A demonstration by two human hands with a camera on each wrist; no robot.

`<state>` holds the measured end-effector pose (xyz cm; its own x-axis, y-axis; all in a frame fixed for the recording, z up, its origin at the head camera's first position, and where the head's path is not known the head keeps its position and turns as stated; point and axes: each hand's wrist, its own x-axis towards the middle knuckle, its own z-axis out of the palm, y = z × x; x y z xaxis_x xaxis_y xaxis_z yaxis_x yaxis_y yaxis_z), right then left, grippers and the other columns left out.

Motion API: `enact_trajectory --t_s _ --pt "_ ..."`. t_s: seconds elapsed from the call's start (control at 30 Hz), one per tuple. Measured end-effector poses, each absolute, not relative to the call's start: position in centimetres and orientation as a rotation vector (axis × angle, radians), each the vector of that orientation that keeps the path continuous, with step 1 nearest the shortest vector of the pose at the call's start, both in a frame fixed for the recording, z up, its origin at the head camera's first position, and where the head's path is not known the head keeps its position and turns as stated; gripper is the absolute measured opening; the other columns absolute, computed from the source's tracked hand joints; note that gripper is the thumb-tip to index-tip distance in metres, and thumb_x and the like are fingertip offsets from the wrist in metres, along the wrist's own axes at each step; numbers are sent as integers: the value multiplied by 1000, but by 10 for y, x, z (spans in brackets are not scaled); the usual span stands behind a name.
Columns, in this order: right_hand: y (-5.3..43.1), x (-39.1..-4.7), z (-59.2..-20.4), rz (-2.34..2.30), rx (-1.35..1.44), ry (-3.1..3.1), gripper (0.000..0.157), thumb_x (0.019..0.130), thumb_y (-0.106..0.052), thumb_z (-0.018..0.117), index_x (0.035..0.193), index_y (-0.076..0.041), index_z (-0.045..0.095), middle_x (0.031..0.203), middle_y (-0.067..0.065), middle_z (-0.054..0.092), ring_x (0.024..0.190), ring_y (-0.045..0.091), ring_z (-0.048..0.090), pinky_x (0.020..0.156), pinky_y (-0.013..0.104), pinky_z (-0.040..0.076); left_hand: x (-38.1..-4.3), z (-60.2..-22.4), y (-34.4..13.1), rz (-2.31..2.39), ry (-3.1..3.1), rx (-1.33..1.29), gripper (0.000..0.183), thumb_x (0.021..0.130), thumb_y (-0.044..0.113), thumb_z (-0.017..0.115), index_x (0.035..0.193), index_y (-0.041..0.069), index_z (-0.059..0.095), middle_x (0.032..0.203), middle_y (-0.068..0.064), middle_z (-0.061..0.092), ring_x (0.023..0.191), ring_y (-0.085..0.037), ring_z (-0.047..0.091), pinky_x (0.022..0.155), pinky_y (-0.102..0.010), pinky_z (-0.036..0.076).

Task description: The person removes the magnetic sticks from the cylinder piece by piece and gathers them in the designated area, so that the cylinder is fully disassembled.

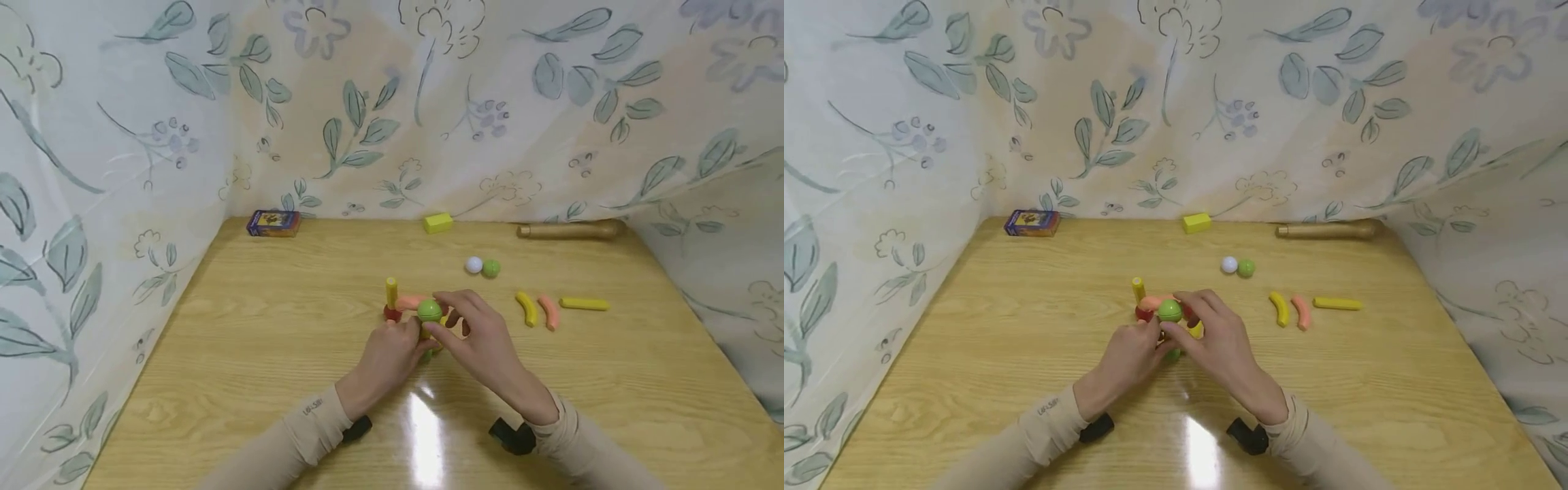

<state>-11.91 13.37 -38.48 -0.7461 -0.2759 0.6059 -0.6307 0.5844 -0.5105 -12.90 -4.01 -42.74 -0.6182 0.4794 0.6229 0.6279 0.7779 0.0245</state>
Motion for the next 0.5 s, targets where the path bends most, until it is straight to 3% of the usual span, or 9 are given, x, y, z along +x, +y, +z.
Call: enact_trajectory --t_s 0.1,0.23,0.33,0.43,0.5 --pt "130 -122 -387 983 734 -2320 38 78 -7 79 114 -5 68 97 2 66 73 8 58 59 12 41 -125 -423 -48 -348 -2423 -825 36 79 39 79 69 12 57 52 5 50 44 -7 43 38 -21 36" --pt "131 -125 -388 988 777 -2323 36 81 -4 76 117 -6 67 101 2 66 75 8 56 60 18 44 -122 -409 -70 -577 -2403 -838 20 82 19 75 71 12 59 56 6 52 46 -2 39 41 -14 29" --pt "133 -127 -387 1002 804 -2349 36 85 -5 73 120 -6 66 104 2 66 79 9 55 62 23 46 -128 -397 -84 -754 -2304 -867 8 83 11 72 86 8 66 71 2 60 56 -5 50 49 -14 38" --pt "135 -126 -386 1023 807 -2377 35 86 -5 71 121 -6 65 106 2 65 81 8 55 63 25 47 -138 -389 -92 -841 -2309 -942 22 88 14 72 107 4 68 91 -3 63 74 -11 57 64 -19 48" --pt "135 -125 -386 1041 824 -2381 36 86 -4 71 121 -6 65 106 2 65 81 9 55 64 26 47 -142 -389 -95 -860 -2356 -1005 28 89 19 72 113 4 69 98 -3 63 82 -13 57 71 -22 50"
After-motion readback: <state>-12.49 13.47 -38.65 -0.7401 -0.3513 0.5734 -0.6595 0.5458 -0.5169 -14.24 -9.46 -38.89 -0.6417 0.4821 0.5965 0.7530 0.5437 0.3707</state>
